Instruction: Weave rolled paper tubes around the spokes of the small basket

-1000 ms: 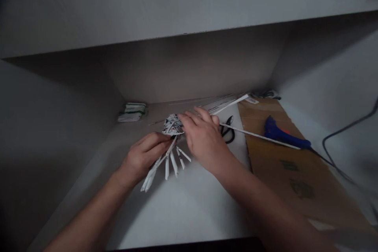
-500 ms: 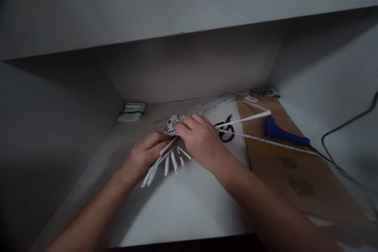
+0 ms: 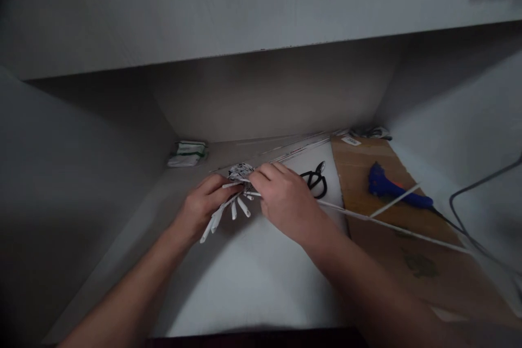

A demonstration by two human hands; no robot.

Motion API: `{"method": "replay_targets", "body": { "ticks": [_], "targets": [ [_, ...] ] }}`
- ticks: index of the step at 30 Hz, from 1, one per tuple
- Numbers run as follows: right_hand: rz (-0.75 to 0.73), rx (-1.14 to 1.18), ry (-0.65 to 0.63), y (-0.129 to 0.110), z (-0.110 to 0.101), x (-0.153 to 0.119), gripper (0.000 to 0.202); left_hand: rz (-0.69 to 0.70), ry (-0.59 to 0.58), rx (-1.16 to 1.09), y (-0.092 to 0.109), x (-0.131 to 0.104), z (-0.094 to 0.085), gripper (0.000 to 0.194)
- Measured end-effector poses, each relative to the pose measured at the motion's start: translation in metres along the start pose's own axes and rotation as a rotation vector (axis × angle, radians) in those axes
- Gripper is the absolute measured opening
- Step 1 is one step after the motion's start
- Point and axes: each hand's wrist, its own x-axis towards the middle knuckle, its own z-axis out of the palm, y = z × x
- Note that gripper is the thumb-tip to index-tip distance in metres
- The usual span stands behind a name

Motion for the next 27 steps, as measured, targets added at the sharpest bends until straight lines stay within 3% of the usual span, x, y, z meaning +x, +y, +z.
{"method": "replay_targets", "body": {
  "ticks": [12,17,22,27],
  "targets": [
    [0.179,0.025,-0.190,-0.002,-0.005,0.001,0.023,0.104,0.043,0.064,-0.008,0.004,0.003,0.018],
    [0.182,0.052,-0.156,-0.001,-0.004,0.000,0.025,0.101,0.095,-0.033,-0.007,0.004,0.005,0.016],
    [0.125,0.134,-0.135,0.001,-0.009,0.000,0.015,-0.023,0.161,-0.151,-0.007,0.005,0.009,0.017],
    [0.155,0.146,-0.052,0.002,-0.003,0.001,0.019,0.068,0.110,-0.174,-0.009,0.008,0.010,0.013]
  ]
}}
